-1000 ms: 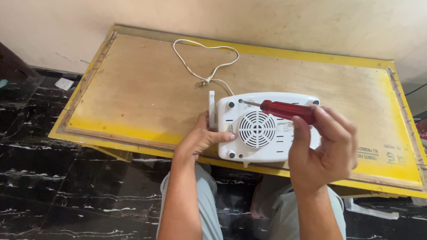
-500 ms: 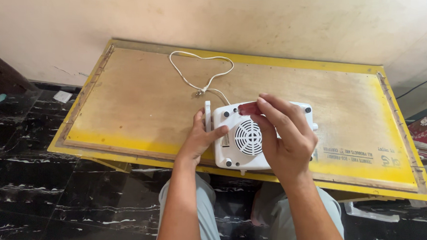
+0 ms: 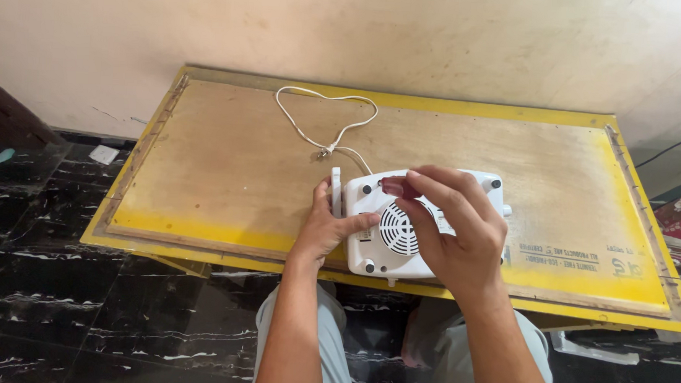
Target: The person sits on the floor at a low table and uses a red screwdriver to unscrew screws from the base of a white electric mixer base. They flip the unit over, remove the base cover, handle the internal drive coupling, then reposition the cover and drive the screws back in with the screwdriver.
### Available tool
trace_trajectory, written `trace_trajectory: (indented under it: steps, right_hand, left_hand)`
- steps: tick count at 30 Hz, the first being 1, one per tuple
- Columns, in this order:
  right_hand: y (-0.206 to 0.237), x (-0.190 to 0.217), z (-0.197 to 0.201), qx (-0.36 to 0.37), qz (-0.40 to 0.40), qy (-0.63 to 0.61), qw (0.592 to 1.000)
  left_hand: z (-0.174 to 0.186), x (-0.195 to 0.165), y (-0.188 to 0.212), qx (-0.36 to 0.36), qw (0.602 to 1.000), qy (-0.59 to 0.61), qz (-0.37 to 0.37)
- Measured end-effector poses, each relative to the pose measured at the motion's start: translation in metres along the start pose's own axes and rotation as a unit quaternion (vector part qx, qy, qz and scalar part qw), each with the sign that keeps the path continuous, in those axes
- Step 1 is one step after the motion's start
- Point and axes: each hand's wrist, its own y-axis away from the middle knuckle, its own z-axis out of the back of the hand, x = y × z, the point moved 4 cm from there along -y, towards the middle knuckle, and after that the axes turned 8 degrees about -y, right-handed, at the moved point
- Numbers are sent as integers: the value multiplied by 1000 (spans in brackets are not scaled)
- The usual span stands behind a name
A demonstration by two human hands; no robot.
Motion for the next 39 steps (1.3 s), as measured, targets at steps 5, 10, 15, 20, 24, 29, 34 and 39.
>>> trace_trajectory:
  steps: [5,10,15,20,24,29,34,39]
  right_hand:
    - [3,1,0,-37,3,6,999]
    - [2,-4,3,-11,-14,6,1000]
    - [5,-10,4,13,-53,-56,997]
    - [14,-13,2,-59,-28,14,998]
    - [14,-15,-2,-106,-16,24,994]
    - [5,-7,3,-16,6,-4,1000]
    - [3,-4,2,53,-14,-121,991]
    - [9,-6,3,14,-1,-41,999]
  left_hand:
    - [0,0,1,-5,1000,-5,-1]
    - [-1,0,1,-9,1000,-7,-6]
    - [-1,-2,3,-7,1000,1,-15]
    - [-2,-2,4,-4,999,15,-28]
    - [-1,-3,4,-3,1000,13,-27]
    - [1,-5,5,-14,999,-32,-3]
    - [1,-7,7,-11,1000,-19,-9]
    - [1,-8,8,-16,999,-23,-16]
